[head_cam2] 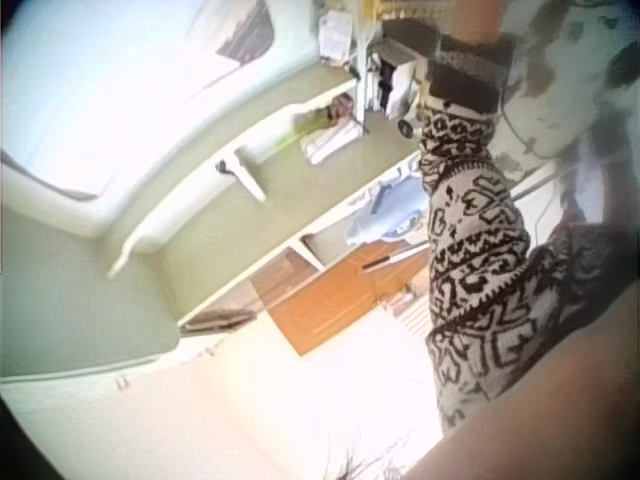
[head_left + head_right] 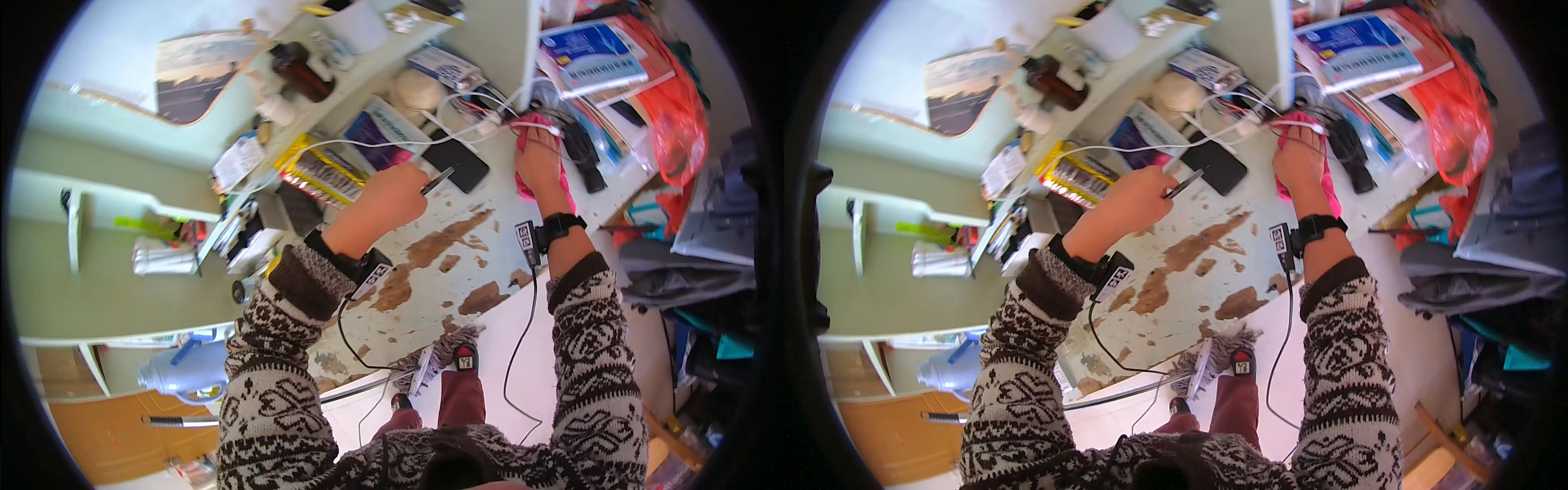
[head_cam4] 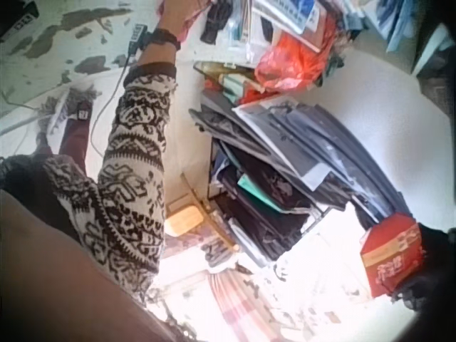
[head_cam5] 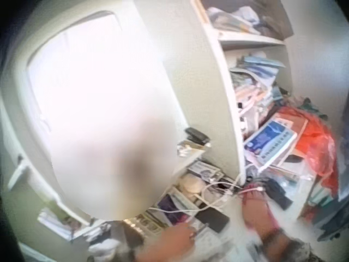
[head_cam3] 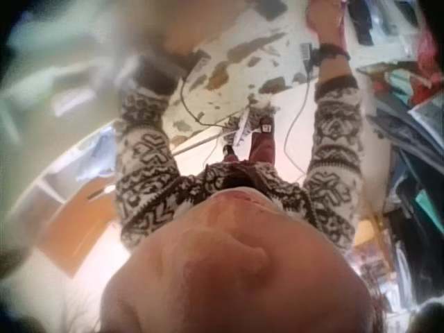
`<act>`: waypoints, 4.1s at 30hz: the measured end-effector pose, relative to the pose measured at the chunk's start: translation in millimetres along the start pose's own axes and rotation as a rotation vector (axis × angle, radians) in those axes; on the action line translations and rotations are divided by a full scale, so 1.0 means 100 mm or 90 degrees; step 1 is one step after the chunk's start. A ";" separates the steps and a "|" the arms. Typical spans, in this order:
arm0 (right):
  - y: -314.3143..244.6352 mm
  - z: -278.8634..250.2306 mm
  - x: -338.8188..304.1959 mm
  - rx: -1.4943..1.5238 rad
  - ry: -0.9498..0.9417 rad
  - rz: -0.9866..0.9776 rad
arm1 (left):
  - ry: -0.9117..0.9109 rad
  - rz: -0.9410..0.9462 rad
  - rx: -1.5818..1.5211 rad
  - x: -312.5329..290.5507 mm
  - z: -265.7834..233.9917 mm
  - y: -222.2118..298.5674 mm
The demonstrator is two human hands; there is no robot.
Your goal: The person wipes a cluttered desk with a pink cloth, moving items such as a yellow tape dispenser, a white box, and a black device. Then the person mops the tiled floor with a long-handled mop, covering areas near a bed, radiator, and doorway.
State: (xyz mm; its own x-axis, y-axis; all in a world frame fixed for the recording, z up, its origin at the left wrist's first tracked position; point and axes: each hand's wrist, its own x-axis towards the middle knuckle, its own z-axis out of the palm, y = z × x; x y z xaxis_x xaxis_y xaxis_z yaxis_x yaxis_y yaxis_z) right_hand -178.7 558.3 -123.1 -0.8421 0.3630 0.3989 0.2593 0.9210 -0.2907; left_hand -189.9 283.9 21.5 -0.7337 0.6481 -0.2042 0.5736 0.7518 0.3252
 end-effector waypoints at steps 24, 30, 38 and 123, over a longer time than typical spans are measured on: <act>-0.25 -0.74 -1.05 0.198 -0.174 -0.223 | 0.144 -0.170 -0.131 -0.22 -0.21 -0.52; -0.32 -0.73 -0.99 0.209 -0.152 -0.211 | 0.312 -0.151 0.054 1.03 0.33 -0.40; -0.31 -0.74 -0.96 0.231 -0.161 -0.195 | 0.361 -0.179 0.218 1.67 0.81 -0.65; -0.25 -0.59 -0.89 0.178 -0.079 -0.203 | 0.506 0.243 -0.159 0.71 -1.27 0.00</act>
State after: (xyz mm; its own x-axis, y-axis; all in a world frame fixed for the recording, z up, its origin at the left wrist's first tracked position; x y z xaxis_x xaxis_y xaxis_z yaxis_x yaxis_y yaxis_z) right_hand -82.6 511.0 -100.3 -0.9141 0.0313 0.4043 -0.1464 0.9043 -0.4010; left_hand -288.3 314.1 123.7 -0.5988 0.5023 0.6238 0.8006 0.3961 0.4496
